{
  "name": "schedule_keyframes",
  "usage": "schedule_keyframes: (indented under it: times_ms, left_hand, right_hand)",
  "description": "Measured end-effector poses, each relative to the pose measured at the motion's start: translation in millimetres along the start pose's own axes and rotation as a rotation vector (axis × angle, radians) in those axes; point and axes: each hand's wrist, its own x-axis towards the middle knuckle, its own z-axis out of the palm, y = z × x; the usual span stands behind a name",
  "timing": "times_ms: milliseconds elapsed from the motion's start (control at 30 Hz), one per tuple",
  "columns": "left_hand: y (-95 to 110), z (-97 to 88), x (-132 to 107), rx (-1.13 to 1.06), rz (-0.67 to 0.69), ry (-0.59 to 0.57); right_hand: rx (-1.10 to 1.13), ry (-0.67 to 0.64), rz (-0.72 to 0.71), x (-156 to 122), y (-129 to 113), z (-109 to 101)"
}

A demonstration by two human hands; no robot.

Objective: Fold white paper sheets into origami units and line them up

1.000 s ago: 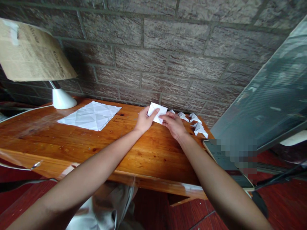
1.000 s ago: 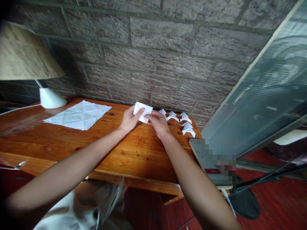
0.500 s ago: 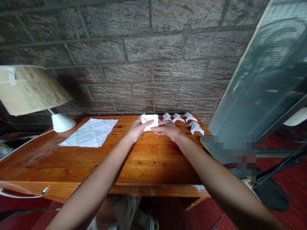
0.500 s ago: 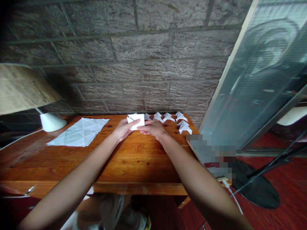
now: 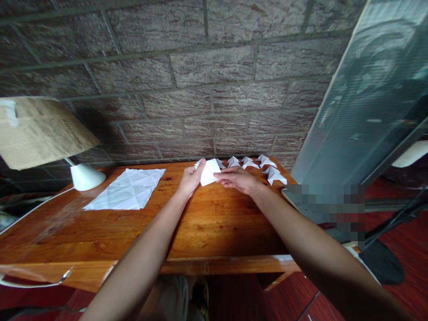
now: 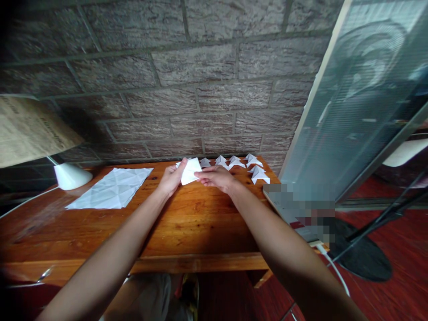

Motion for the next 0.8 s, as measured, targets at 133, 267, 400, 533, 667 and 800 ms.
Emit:
schedule_keyframes:
  times_ms: [133,267,400,533,667,800]
  left_hand:
    - [-1.0,-0.9,0.5,-0.072,-0.032,0.008]
    - [-1.1,-4.6,-0.7,-0.052,-0.027,-0.103]
    - [-1.3,-10.9,-2.2,0.235,0.144,-0.196]
    - [1.5,-14.7,-5.2,0.81,0.413,-0.209]
    - [8.4,-11.6,-10.9,1.206,0.507,-0.209]
    - [13.2,3.6,-18.3,1.448,0.471,-0.008]
  right_hand:
    - [-0.016,-0.028,0.068,-0.4,-3.4,-5.2]
    - [-0.08,-0.02,0.011,1.3,-4.1,-11.6]
    - [-0.227,-0.083,-0.045,2.4,-2.6,-18.7]
    - [-0.473,-0.135,-0.06,0.2,-1.9,-18.4]
    - [-0.58,-0.052,-0.127,-1.6,-1.0,-11.1]
    - [-0.522,-0.077,-0.185,0.5,3.8,-2.1]
